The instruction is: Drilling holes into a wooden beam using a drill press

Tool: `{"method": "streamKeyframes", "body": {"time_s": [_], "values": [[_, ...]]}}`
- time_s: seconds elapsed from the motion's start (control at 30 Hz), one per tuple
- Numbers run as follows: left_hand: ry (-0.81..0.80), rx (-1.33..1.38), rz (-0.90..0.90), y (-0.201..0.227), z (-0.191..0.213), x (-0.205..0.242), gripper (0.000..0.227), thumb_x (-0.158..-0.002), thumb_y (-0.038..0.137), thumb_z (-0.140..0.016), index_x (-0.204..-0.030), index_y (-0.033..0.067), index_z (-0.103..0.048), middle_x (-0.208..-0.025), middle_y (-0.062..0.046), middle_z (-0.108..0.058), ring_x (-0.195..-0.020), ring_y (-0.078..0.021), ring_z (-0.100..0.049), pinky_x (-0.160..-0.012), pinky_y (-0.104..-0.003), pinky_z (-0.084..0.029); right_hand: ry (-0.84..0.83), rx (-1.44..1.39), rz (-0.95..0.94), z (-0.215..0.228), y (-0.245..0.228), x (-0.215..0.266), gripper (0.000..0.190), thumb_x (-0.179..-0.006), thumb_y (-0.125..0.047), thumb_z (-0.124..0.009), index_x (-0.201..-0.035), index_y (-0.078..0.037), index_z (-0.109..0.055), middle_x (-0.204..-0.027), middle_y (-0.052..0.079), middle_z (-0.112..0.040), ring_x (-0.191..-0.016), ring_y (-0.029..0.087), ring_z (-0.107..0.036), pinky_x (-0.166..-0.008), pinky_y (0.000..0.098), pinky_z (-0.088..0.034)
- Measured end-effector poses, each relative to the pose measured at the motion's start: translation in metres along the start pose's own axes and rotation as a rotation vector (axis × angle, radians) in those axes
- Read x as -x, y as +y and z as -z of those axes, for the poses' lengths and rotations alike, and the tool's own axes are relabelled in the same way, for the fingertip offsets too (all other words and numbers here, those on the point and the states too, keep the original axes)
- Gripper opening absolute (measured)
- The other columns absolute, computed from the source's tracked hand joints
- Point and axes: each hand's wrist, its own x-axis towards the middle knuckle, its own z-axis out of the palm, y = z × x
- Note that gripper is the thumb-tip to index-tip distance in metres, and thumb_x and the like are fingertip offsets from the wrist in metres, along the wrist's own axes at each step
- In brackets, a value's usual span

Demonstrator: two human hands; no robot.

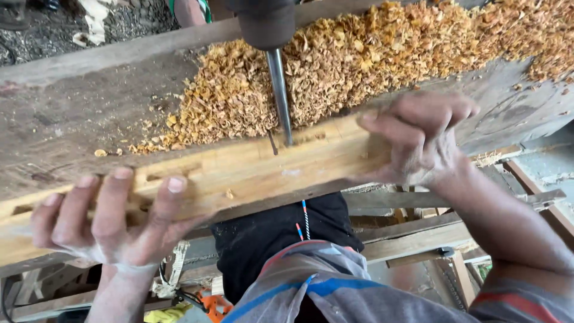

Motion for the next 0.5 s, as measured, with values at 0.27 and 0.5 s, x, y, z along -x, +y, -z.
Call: {"method": "streamKeyframes", "body": {"time_s": [0.27,0.5], "values": [[-0.246,-0.004,0.118,0.001,0.012,-0.017,0.049,-0.087,0.059,-0.046,-0.105,0.0163,-0.06,-0.094,-0.015,-0.057,-0.082,-0.0362,-0.05,-0.079,-0.047,-0.031,-0.077,-0.067,-0.027,0.011,0.005,-0.022,0.069,-0.076,-0.072,-0.034,-0.096,-0.008,-0.05,-0.081,0.01,-0.043,-0.07,0.024,-0.041,-0.069,0.0384,-0.027],[-0.227,0.007,0.063,0.004,0.003,-0.009,0.031,-0.086,0.041,-0.062,-0.11,0.0214,-0.057,-0.09,-0.01,-0.056,-0.077,-0.0317,-0.049,-0.08,-0.045,-0.031,-0.094,-0.044,-0.107,0.008,-0.004,0.008,0.069,-0.073,-0.075,-0.04,-0.098,-0.011,-0.046,-0.084,0.008,-0.04,-0.076,0.02,-0.036,-0.068,0.0345,-0.027]]}}
